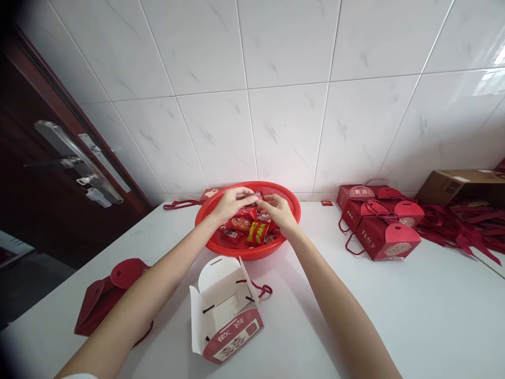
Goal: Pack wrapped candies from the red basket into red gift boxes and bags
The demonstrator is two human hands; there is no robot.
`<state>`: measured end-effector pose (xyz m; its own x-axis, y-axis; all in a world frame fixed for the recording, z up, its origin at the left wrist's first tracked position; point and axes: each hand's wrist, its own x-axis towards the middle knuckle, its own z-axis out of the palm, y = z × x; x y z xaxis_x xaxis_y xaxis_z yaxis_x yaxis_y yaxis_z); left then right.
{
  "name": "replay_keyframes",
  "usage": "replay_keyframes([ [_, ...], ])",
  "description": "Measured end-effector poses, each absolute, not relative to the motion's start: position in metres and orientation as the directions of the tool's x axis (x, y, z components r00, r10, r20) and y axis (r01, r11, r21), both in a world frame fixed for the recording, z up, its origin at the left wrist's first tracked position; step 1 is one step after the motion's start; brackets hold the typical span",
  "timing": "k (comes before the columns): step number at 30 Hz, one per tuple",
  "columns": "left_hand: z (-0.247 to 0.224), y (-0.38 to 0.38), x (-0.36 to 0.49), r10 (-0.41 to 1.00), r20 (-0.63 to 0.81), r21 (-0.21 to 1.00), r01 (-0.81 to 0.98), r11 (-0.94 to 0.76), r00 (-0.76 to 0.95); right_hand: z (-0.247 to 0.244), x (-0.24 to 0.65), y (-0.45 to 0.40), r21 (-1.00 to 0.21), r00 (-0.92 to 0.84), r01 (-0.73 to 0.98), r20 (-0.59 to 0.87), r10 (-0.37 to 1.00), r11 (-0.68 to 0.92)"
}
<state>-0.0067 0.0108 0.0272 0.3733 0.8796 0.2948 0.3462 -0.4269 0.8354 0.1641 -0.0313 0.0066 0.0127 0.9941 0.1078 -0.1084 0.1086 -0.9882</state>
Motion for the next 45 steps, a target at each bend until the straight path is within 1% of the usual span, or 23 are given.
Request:
replay_keyframes([
  [2,0.029,0.010,0.004,0.868,0.306,0.878,0.236,-0.416,0.391,0.006,0.165,-0.031,-0.977,-0.003,-0.174,0.126,0.992,0.123],
  [4,0.029,0.012,0.012,0.861,0.297,0.891,0.204,-0.405,0.412,0.005,0.166,-0.030,-0.959,0.053,-0.232,0.154,0.987,0.162],
  [7,0.025,0.017,0.021,0.862,0.240,0.878,0.279,-0.388,0.446,0.004,0.167,-0.027,-0.929,0.198,-0.295,0.167,0.966,0.221],
  [9,0.019,0.020,0.023,0.863,0.166,0.852,0.371,-0.368,0.476,0.004,0.168,-0.026,-0.915,0.249,-0.323,0.163,0.955,0.241],
  [12,0.009,0.020,0.019,0.852,0.040,0.751,0.548,-0.370,0.521,0.004,0.168,-0.026,-0.907,0.263,-0.345,0.156,0.952,0.243],
  [15,0.003,0.016,0.014,0.855,-0.036,0.585,0.704,-0.402,0.518,0.004,0.168,-0.026,-0.903,0.259,-0.357,0.152,0.954,0.241],
  [18,0.001,0.011,0.016,0.865,-0.080,0.451,0.792,-0.412,0.495,0.003,0.167,-0.027,-0.901,0.244,-0.362,0.155,0.957,0.238],
  [21,-0.002,0.010,0.024,0.875,-0.097,0.399,0.824,-0.402,0.474,0.003,0.166,-0.028,-0.899,0.218,-0.374,0.155,0.963,0.229],
  [24,-0.003,0.011,0.028,0.884,-0.078,0.439,0.812,-0.385,0.461,0.003,0.166,-0.028,-0.892,0.183,-0.397,0.152,0.971,0.215],
  [27,0.002,0.014,0.022,0.885,-0.021,0.572,0.732,-0.371,0.465,0.003,0.167,-0.028,-0.885,0.152,-0.422,0.145,0.978,0.197],
  [31,0.016,0.018,0.008,0.898,0.133,0.798,0.492,-0.348,0.421,0.003,0.168,-0.026,-0.870,0.190,-0.449,0.130,0.973,0.204],
  [34,0.022,0.021,0.003,0.902,0.196,0.901,0.293,-0.321,0.386,0.003,0.167,-0.025,-0.874,0.208,-0.445,0.110,0.972,0.194],
  [37,0.023,0.021,0.002,0.897,0.211,0.946,0.151,-0.288,0.387,0.003,0.166,-0.025,-0.895,0.149,-0.420,0.096,0.984,0.150],
  [41,0.020,0.020,0.004,0.892,0.237,0.959,0.051,-0.277,0.386,0.003,0.166,-0.028,-0.903,0.033,-0.413,0.111,0.993,0.114],
  [43,0.019,0.021,0.005,0.888,0.271,0.950,0.043,-0.308,0.372,0.002,0.166,-0.028,-0.894,0.030,-0.429,0.126,0.992,0.127],
  [45,0.017,0.022,0.007,0.879,0.308,0.923,0.109,-0.369,0.365,0.002,0.165,-0.028,-0.884,0.074,-0.443,0.127,0.989,0.147],
])
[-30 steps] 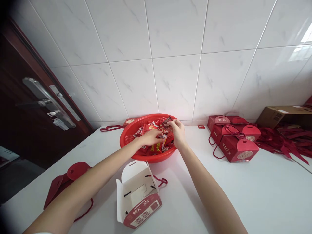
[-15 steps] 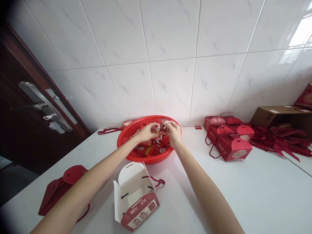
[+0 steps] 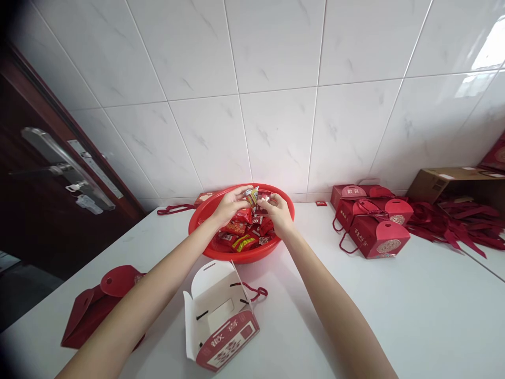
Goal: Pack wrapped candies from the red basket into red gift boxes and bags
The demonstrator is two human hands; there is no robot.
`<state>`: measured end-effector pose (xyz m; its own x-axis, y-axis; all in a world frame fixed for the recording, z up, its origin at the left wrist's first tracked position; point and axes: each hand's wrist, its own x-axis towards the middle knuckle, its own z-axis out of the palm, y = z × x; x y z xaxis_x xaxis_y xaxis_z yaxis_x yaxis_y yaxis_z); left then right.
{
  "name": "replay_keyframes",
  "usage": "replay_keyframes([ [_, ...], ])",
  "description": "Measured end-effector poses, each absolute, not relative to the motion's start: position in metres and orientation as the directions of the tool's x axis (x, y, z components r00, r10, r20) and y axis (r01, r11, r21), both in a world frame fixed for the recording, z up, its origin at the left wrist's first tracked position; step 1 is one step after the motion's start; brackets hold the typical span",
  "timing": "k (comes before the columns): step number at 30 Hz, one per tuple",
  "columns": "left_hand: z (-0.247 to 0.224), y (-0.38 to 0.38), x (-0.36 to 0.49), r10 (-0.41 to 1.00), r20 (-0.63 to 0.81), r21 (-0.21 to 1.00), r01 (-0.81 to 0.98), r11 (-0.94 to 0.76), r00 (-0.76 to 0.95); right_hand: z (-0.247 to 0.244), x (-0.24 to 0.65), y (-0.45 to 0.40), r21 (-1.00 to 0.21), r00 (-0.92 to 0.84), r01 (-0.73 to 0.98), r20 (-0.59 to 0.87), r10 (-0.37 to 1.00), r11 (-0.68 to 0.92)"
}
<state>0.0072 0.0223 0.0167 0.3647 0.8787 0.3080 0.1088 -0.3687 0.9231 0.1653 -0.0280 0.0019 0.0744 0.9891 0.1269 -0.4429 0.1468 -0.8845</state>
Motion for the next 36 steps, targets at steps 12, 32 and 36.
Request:
replay_keyframes([
  [12,-0.011,0.030,0.009,0.825,0.005,0.540,0.693,-0.478,0.565,0.002,0.165,-0.028,-0.873,0.207,-0.440,0.129,0.970,0.210],
  [32,0.016,0.028,-0.005,0.845,0.248,0.903,0.203,-0.379,0.474,0.002,0.165,-0.028,-0.840,0.177,-0.512,0.098,0.979,0.177],
  [36,0.021,0.019,-0.002,0.835,0.280,0.934,0.066,-0.350,0.473,0.000,0.165,-0.028,-0.847,0.171,-0.499,0.108,0.979,0.181],
])
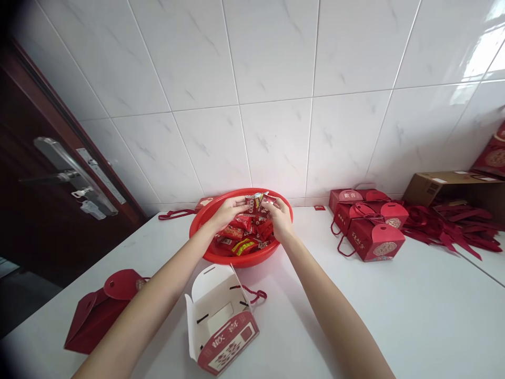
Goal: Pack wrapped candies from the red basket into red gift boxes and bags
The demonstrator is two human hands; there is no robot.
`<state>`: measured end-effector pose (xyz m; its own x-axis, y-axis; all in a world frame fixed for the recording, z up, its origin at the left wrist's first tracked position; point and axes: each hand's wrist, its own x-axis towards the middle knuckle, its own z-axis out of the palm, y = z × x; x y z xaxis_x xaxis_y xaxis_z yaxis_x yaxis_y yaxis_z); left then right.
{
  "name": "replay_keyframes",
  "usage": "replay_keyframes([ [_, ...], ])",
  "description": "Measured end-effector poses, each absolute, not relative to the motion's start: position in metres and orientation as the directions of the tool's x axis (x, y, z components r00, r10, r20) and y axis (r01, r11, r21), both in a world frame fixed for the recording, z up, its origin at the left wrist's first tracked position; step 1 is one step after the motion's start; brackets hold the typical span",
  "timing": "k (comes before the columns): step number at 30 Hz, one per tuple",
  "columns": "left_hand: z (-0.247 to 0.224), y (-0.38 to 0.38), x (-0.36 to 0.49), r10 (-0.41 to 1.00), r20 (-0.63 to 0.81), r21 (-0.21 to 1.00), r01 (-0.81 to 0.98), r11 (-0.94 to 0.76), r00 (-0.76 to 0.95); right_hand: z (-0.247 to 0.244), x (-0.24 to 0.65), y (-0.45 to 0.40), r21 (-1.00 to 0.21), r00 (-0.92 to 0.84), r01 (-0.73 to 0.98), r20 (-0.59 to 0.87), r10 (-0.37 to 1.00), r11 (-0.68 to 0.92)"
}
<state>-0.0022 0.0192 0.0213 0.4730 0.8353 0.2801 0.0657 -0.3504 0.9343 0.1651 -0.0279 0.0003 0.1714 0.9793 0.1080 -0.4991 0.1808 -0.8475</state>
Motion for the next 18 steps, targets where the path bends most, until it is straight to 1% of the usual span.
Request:
replay_keyframes([
  [8,0.022,0.018,-0.002,0.872,0.295,0.951,-0.033,-0.307,0.390,-0.001,0.165,-0.027,-0.860,0.166,-0.478,0.112,0.980,0.179],
  [11,0.026,0.010,-0.003,0.896,0.295,0.955,-0.065,-0.291,0.332,0.003,0.165,-0.032,-0.865,0.150,-0.462,0.143,0.978,0.197],
  [15,0.033,-0.013,-0.010,0.915,0.307,0.952,-0.097,-0.291,0.261,0.014,0.167,-0.043,-0.882,0.014,-0.432,0.205,0.979,0.191],
  [18,0.038,-0.035,-0.019,0.925,0.300,0.953,-0.127,-0.277,0.232,0.023,0.169,-0.054,-0.896,-0.081,-0.387,0.270,0.959,0.219],
])
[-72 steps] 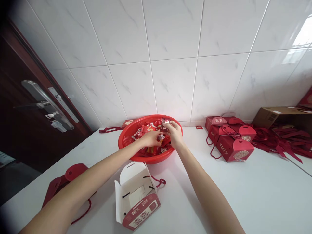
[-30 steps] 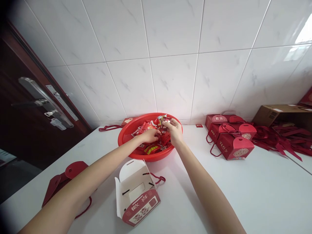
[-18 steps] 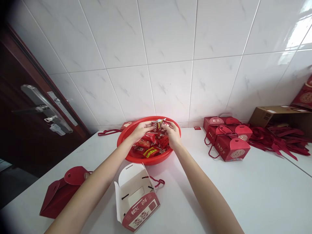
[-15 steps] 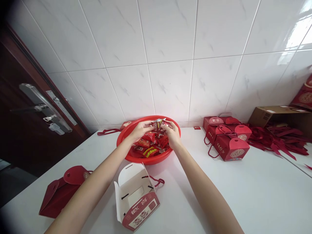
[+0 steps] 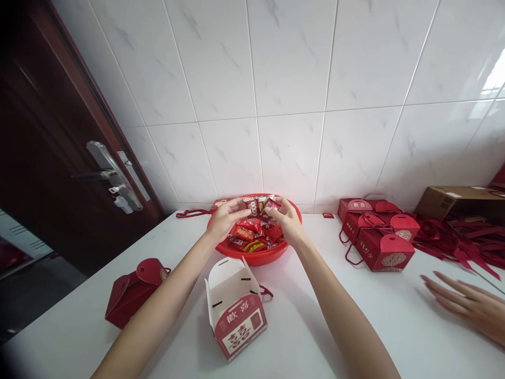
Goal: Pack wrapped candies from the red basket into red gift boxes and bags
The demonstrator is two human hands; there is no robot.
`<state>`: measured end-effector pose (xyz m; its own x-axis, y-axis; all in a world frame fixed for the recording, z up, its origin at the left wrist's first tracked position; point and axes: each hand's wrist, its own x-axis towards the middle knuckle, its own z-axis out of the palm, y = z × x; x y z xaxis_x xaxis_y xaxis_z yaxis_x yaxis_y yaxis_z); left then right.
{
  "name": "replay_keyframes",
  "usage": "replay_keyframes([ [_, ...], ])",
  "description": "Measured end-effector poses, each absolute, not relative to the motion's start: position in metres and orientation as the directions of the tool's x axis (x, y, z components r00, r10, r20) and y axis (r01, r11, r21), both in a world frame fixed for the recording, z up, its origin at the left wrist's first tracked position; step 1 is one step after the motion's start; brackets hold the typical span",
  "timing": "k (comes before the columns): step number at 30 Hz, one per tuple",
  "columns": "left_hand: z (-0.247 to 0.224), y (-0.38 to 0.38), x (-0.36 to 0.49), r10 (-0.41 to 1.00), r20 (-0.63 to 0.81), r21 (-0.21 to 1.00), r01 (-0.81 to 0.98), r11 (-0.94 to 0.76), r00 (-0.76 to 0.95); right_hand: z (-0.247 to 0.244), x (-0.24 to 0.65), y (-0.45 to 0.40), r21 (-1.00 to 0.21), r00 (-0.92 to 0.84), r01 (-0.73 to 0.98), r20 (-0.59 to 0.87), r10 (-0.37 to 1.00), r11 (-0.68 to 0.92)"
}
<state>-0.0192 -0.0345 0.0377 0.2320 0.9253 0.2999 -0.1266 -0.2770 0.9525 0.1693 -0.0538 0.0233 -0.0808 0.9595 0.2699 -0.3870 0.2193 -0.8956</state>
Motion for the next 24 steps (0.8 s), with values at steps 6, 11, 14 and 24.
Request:
replay_keyframes([
  [6,0.042,-0.076,-0.028,0.922,0.346,0.936,-0.135,-0.326,0.173,0.047,0.174,-0.084,-0.925,-0.232,-0.268,0.333,0.914,0.269],
  [11,0.033,-0.100,-0.027,0.893,0.420,0.908,-0.082,-0.412,0.162,0.065,0.176,-0.111,-0.928,-0.285,-0.137,0.371,0.884,0.346],
  [14,0.031,-0.112,-0.028,0.878,0.435,0.897,-0.011,-0.442,0.200,0.072,0.175,-0.123,-0.925,-0.300,-0.066,0.376,0.877,0.374],
  [24,0.078,-0.150,-0.088,0.846,0.166,0.599,0.630,-0.494,0.506,0.080,0.166,-0.152,-0.830,-0.442,0.157,0.425,0.790,0.535],
])
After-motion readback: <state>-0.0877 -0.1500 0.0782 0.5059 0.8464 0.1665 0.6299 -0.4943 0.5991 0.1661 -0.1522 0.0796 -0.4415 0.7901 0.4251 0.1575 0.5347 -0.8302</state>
